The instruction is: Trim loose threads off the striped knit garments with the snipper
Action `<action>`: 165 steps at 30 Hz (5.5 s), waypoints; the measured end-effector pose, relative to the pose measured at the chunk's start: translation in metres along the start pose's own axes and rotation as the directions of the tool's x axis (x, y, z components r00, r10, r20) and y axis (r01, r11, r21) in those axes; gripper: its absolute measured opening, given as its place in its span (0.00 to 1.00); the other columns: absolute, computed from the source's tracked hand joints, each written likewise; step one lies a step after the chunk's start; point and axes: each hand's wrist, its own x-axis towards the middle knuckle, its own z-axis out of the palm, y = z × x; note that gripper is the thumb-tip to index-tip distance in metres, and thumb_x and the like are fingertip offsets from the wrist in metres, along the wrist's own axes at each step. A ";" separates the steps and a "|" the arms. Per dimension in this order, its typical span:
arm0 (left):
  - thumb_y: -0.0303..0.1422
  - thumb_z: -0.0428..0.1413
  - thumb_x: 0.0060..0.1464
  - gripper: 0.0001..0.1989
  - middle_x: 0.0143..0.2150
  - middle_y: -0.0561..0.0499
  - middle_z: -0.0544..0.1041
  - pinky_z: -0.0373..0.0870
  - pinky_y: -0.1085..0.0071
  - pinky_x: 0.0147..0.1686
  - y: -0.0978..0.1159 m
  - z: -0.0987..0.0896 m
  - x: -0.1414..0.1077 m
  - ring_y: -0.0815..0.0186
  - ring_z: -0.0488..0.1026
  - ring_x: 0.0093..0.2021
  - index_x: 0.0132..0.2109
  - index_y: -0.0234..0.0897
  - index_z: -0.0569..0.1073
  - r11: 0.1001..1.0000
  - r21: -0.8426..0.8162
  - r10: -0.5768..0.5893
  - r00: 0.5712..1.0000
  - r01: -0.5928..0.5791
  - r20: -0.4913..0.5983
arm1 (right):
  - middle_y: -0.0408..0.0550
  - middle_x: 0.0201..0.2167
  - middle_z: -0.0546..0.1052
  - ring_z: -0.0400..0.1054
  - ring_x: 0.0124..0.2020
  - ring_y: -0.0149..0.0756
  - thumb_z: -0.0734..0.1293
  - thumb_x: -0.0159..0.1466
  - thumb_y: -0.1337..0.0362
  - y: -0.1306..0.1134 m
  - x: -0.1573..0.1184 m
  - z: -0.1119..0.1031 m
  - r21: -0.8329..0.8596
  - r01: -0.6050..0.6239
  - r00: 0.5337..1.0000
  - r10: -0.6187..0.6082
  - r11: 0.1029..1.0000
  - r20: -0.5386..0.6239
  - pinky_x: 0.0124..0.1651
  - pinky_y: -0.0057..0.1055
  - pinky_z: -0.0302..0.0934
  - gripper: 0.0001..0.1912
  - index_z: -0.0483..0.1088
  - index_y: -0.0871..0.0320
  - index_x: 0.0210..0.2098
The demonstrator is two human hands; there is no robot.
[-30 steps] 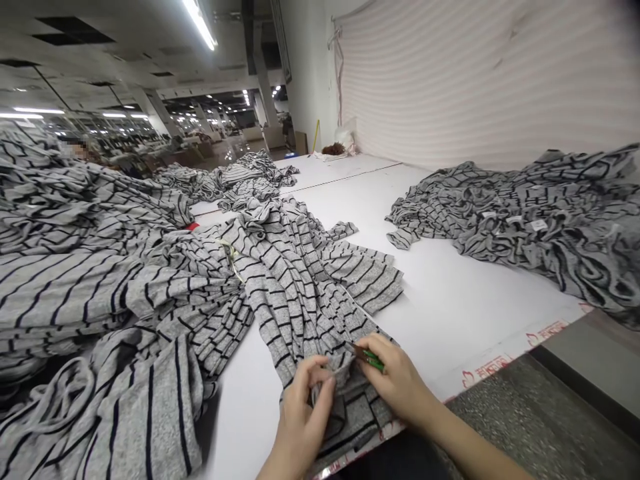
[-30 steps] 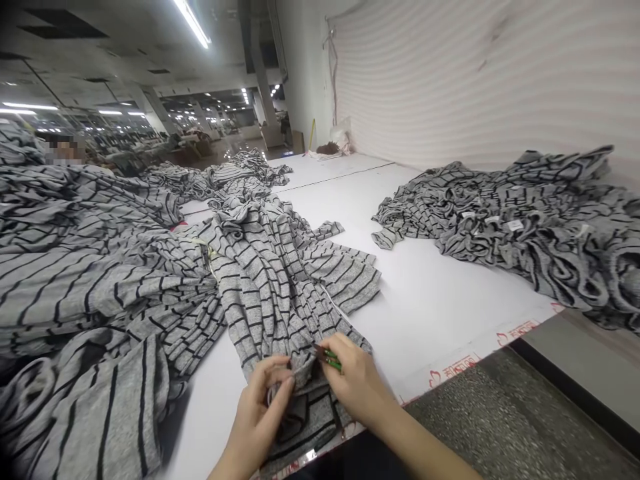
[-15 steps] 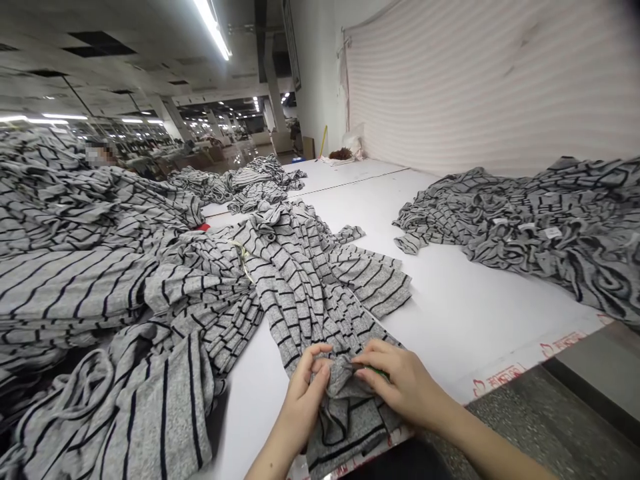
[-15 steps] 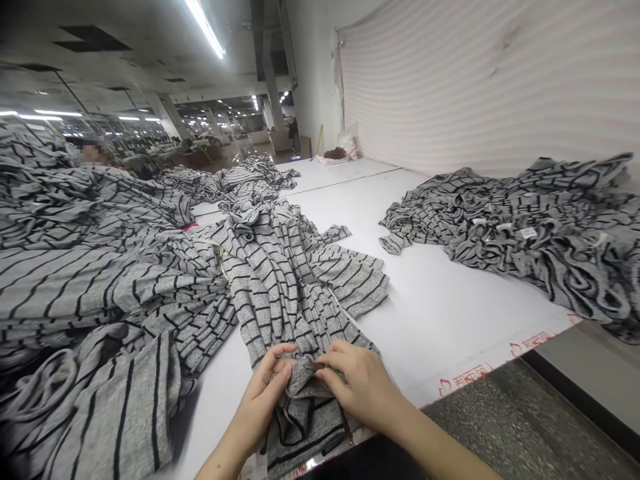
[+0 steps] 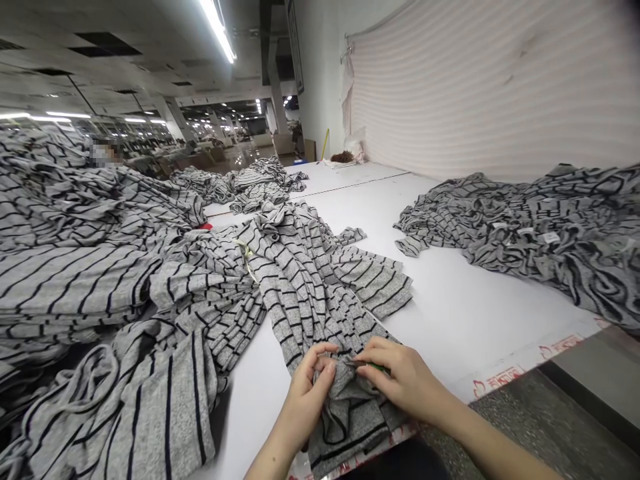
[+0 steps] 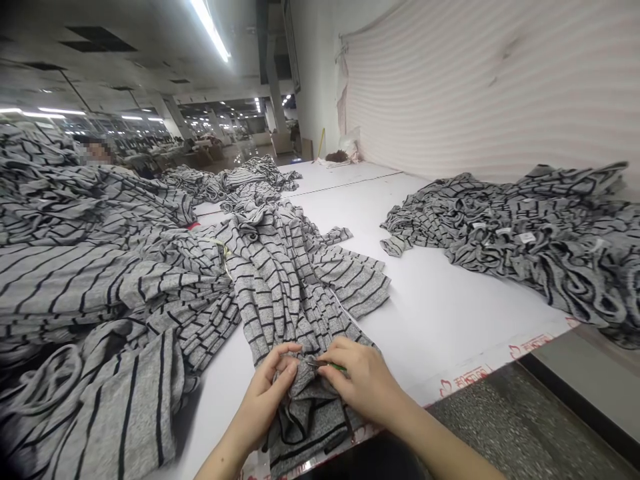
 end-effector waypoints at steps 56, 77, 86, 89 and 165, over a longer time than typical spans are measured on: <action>0.16 0.47 0.51 0.13 0.36 0.49 0.65 0.68 0.69 0.36 -0.065 0.017 -0.072 0.65 0.65 0.37 0.41 0.36 0.63 0.641 0.553 0.722 0.663 -0.532 -0.199 | 0.42 0.33 0.70 0.66 0.35 0.33 0.63 0.58 0.76 -0.022 -0.040 0.046 0.145 -0.052 0.987 0.029 0.988 0.160 0.37 0.27 0.58 0.10 0.70 0.55 0.35; 0.16 0.48 0.51 0.11 0.35 0.50 0.65 0.68 0.71 0.35 -0.065 0.016 -0.068 0.67 0.65 0.36 0.37 0.36 0.63 0.635 0.560 0.720 0.671 -0.533 -0.179 | 0.45 0.34 0.75 0.69 0.36 0.35 0.65 0.65 0.66 -0.015 -0.036 0.040 0.151 -0.088 0.987 0.066 0.985 0.144 0.39 0.28 0.62 0.08 0.77 0.53 0.40; 0.17 0.50 0.52 0.10 0.34 0.51 0.65 0.68 0.73 0.33 -0.068 0.017 -0.066 0.68 0.65 0.34 0.37 0.37 0.63 0.655 0.544 0.706 0.680 -0.524 -0.197 | 0.44 0.36 0.75 0.69 0.38 0.35 0.68 0.63 0.64 -0.017 -0.037 0.035 0.221 -0.078 0.982 0.036 0.972 0.186 0.40 0.28 0.62 0.09 0.76 0.52 0.43; 0.17 0.50 0.52 0.10 0.34 0.50 0.66 0.69 0.72 0.34 -0.070 0.015 -0.066 0.67 0.66 0.34 0.37 0.37 0.64 0.642 0.555 0.717 0.670 -0.529 -0.191 | 0.44 0.35 0.75 0.69 0.37 0.35 0.68 0.63 0.65 -0.019 -0.035 0.036 0.213 -0.068 0.984 0.030 0.975 0.177 0.40 0.28 0.61 0.08 0.76 0.52 0.42; 0.34 0.61 0.49 0.13 0.35 0.54 0.74 0.69 0.73 0.34 -0.021 -0.067 -0.022 0.68 0.72 0.35 0.37 0.41 0.64 0.883 -0.360 -0.004 0.763 -0.301 -0.646 | 0.43 0.37 0.72 0.68 0.37 0.37 0.68 0.58 0.69 -0.012 -0.028 0.062 -0.126 -0.015 0.975 0.042 0.992 0.218 0.38 0.29 0.58 0.11 0.68 0.54 0.41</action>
